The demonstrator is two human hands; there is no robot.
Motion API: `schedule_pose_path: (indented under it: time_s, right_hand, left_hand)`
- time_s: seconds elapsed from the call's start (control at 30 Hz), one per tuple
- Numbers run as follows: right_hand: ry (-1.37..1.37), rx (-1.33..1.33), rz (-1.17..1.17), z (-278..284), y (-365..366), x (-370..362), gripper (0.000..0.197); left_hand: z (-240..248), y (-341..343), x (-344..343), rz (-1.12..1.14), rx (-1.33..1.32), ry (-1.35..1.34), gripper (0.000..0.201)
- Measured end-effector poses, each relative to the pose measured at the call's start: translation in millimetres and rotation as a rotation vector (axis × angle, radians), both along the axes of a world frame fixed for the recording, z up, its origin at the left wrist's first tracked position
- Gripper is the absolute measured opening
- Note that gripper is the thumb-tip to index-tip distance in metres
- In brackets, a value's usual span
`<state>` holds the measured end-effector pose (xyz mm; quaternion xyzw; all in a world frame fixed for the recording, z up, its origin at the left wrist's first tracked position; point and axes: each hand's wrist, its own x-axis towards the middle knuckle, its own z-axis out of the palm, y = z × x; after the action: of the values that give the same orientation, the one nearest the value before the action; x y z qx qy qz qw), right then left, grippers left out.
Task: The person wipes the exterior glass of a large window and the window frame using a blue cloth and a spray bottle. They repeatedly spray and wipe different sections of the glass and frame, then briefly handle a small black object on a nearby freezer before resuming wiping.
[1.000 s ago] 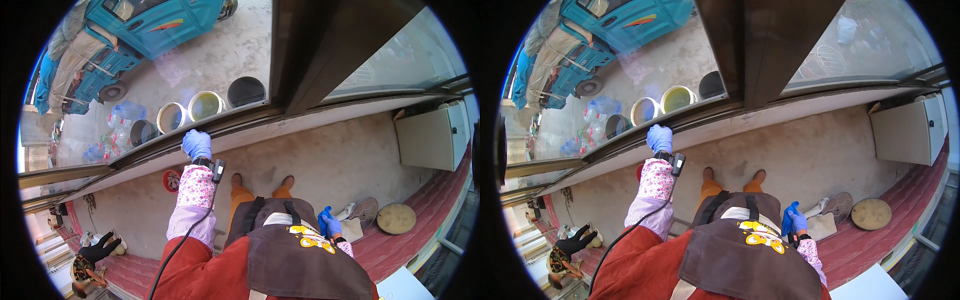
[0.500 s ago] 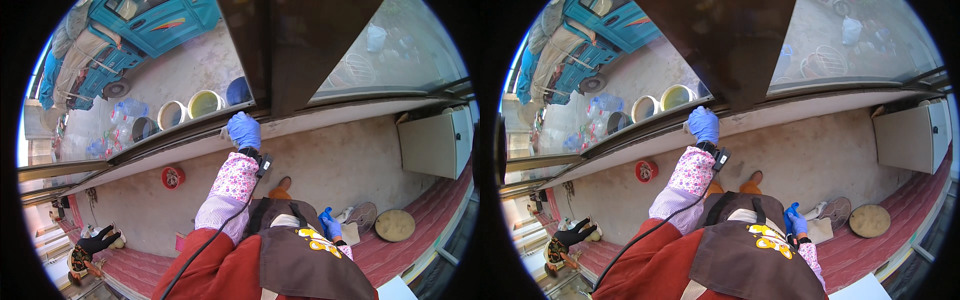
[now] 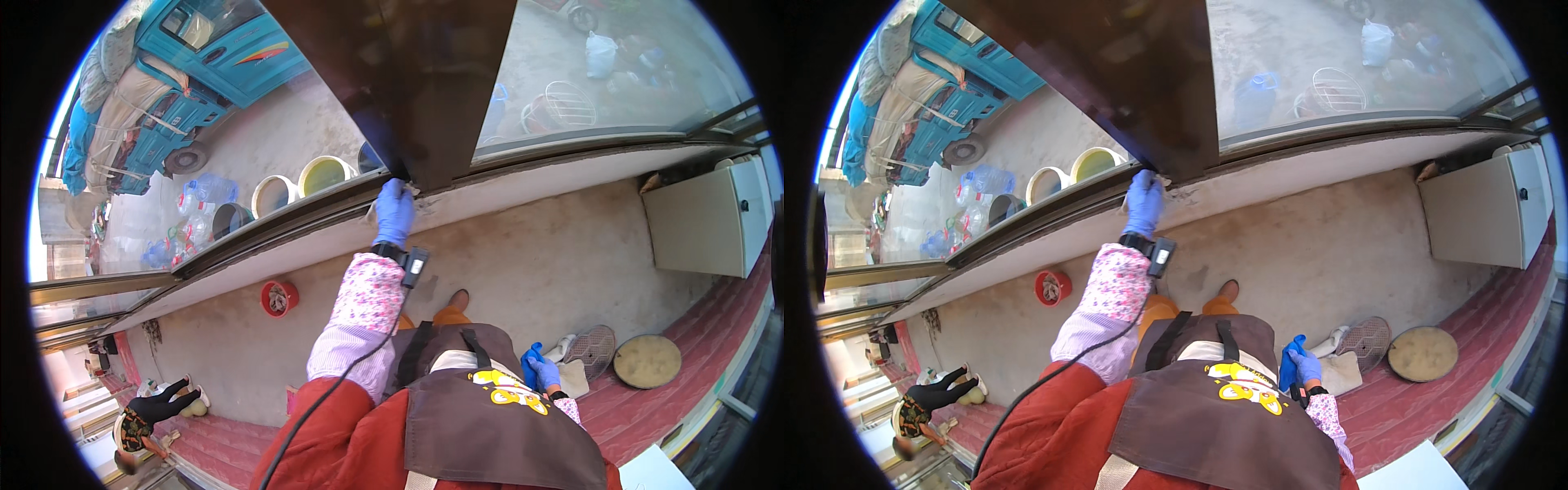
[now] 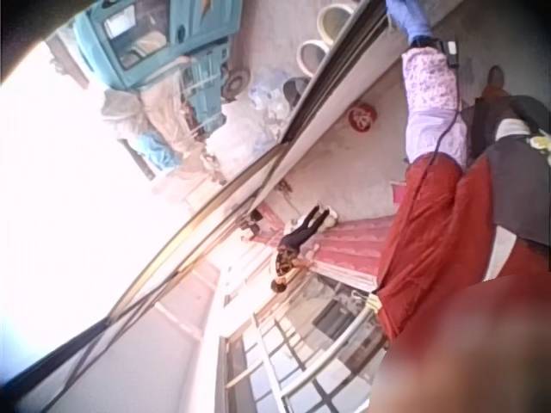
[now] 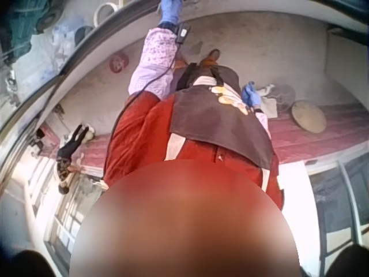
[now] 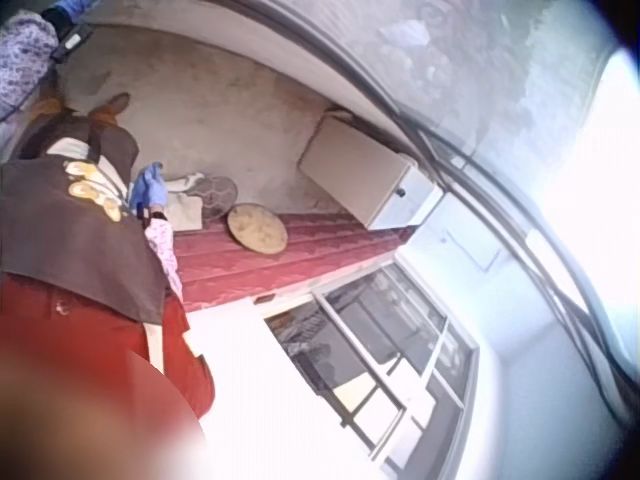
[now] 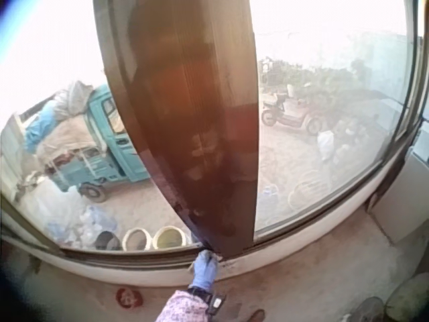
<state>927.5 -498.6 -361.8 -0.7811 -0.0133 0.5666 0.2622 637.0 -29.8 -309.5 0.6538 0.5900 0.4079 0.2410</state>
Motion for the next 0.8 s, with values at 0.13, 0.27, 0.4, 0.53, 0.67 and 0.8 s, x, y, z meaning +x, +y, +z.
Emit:
schedule_pose_path:
  time_s: [0.13,0.27,0.4,0.53,0.67,0.8]
  right_hand:
    - [0.052,0.11,-0.095,-11,3,7,0.04]
    - [0.068,0.108,-0.083,-26,-3,10,0.043]
    - [0.022,0.108,-0.034,-38,-13,6,0.041]
    - [0.013,0.045,-0.127,-35,-20,-4,0.041]
    - [-0.078,0.067,-0.096,-23,-19,-19,0.039]
    - [-0.088,0.153,-0.165,-5,-23,-39,0.04]
  left_hand:
    - [19,-9,-30,-0.375,-0.561,-1.279,0.011]
    - [55,-45,-23,-0.417,-0.795,-1.497,0.018]
    - [106,-68,-12,-0.444,-0.944,-1.521,0.021]
    - [112,-83,-15,-0.683,-0.898,-1.529,0.019]
    - [60,-84,-27,-0.551,-0.771,0.109,0.02]
    - [30,-84,-57,-0.438,-0.881,-1.013,0.021]
